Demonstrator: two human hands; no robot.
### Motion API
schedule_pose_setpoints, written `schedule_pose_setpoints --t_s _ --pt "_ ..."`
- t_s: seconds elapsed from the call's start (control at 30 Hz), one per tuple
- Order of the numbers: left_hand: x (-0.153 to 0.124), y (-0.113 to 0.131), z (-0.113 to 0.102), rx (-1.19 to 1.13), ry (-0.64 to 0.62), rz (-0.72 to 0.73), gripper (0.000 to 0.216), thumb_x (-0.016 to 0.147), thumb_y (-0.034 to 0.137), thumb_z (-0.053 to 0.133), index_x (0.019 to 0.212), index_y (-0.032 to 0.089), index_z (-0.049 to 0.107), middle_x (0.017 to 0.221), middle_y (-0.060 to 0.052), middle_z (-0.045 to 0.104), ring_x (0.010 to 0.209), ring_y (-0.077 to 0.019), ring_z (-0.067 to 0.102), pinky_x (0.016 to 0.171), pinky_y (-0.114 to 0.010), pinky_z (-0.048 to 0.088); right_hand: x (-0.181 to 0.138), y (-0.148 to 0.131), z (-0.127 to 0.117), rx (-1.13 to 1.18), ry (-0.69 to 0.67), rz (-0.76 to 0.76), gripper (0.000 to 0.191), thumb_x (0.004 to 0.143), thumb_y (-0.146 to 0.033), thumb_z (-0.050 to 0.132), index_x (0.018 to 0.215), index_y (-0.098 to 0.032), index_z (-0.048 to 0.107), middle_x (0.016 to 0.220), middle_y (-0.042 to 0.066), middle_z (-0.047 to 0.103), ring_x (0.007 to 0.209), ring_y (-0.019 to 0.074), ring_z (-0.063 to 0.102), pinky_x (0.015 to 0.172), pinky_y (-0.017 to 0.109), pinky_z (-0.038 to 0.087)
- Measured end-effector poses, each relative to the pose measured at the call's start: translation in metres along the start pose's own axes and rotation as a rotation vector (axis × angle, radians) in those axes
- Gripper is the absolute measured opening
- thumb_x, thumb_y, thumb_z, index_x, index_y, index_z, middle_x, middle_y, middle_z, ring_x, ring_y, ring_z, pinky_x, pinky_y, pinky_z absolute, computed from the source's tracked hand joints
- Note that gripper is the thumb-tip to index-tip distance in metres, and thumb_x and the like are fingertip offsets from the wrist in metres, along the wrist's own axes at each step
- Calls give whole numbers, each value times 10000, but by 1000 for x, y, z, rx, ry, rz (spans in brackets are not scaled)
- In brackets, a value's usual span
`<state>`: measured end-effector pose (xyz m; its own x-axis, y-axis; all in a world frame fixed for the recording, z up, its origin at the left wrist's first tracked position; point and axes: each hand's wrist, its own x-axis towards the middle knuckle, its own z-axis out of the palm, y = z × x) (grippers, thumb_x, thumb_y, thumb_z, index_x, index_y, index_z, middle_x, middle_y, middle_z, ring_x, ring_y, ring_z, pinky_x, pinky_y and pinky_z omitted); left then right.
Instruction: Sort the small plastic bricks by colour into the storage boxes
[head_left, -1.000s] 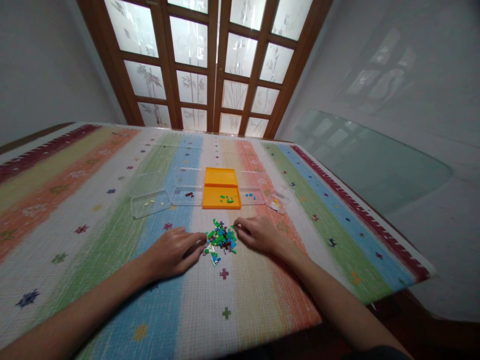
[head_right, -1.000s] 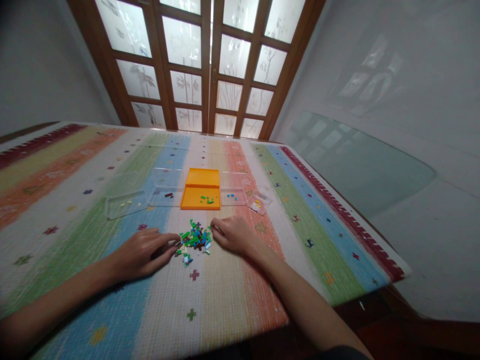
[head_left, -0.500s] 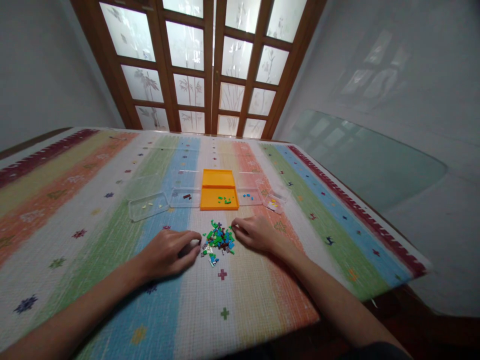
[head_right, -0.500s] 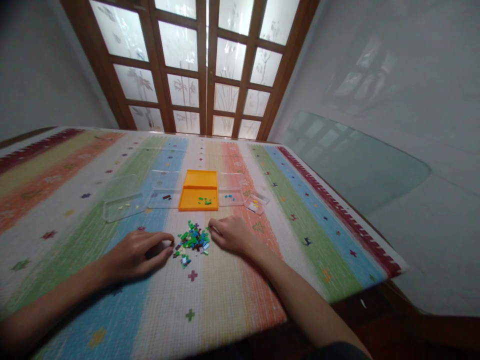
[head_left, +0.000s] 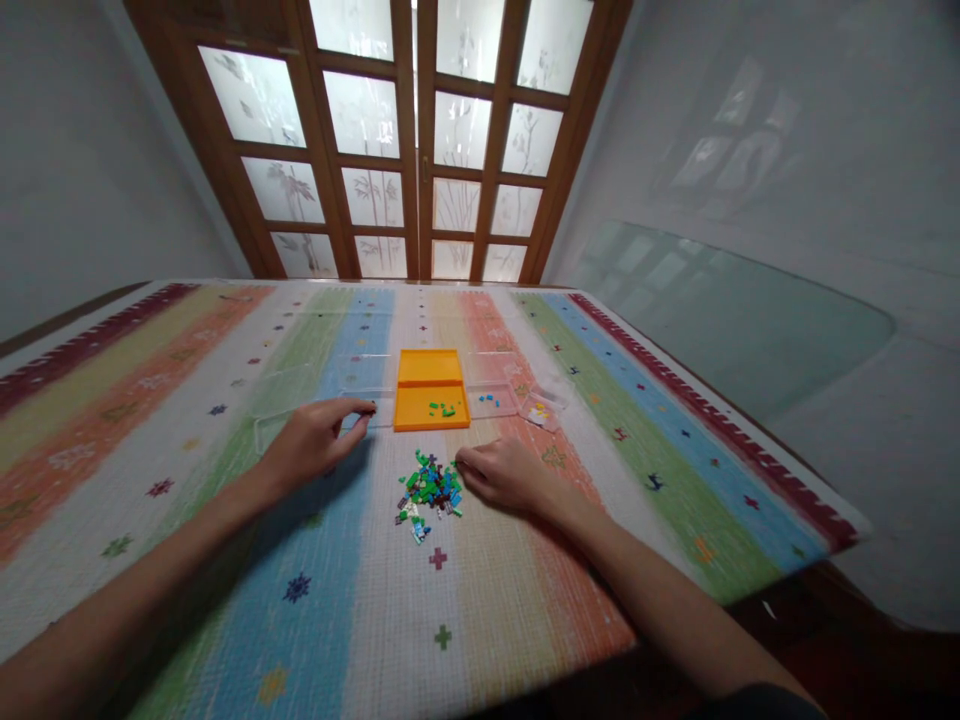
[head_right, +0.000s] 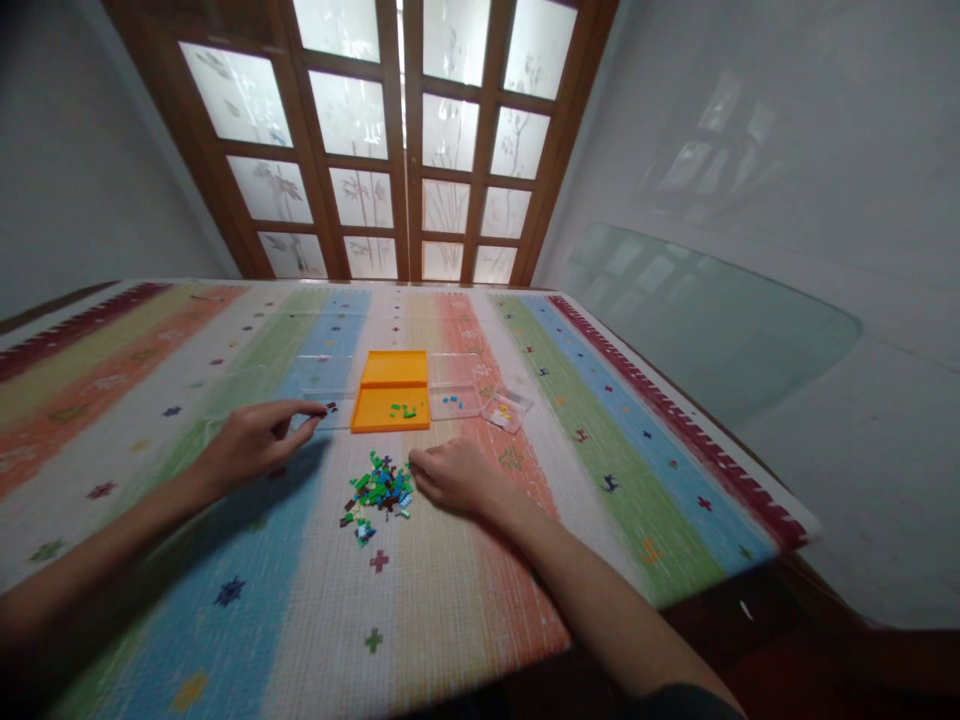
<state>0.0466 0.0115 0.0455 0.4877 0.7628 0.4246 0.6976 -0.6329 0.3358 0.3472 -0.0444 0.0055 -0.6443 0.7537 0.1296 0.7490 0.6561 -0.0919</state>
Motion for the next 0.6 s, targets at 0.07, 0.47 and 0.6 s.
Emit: schedule_pose_setpoints --t_s 0.07,0.47,0.6 --pt "11 -7 5 25 -77 20 298 927 307 489 1047 171 725 773 -32 709 617 -143 588 658 -250 462 0 0 0 -2 -1 -3 190 953 -204 446 863 -165 609 734 42 688 544 113 431 573 314 173" --pt "43 -30 33 126 -278 14 363 932 189 414 1100 171 735 1011 -121 696 897 -234 666 825 -333 499 0 -1 0 2 0 -11 147 930 -189 462 870 -166 594 724 28 663 545 107 408 573 313 170" --pt "44 -33 31 163 -287 -3 388 931 200 403 1163 146 710 1006 -137 711 914 -256 666 833 -358 503 0 -1 -1 1 11 -19 159 939 -195 454 860 -166 589 712 24 658 539 105 392 571 317 165"
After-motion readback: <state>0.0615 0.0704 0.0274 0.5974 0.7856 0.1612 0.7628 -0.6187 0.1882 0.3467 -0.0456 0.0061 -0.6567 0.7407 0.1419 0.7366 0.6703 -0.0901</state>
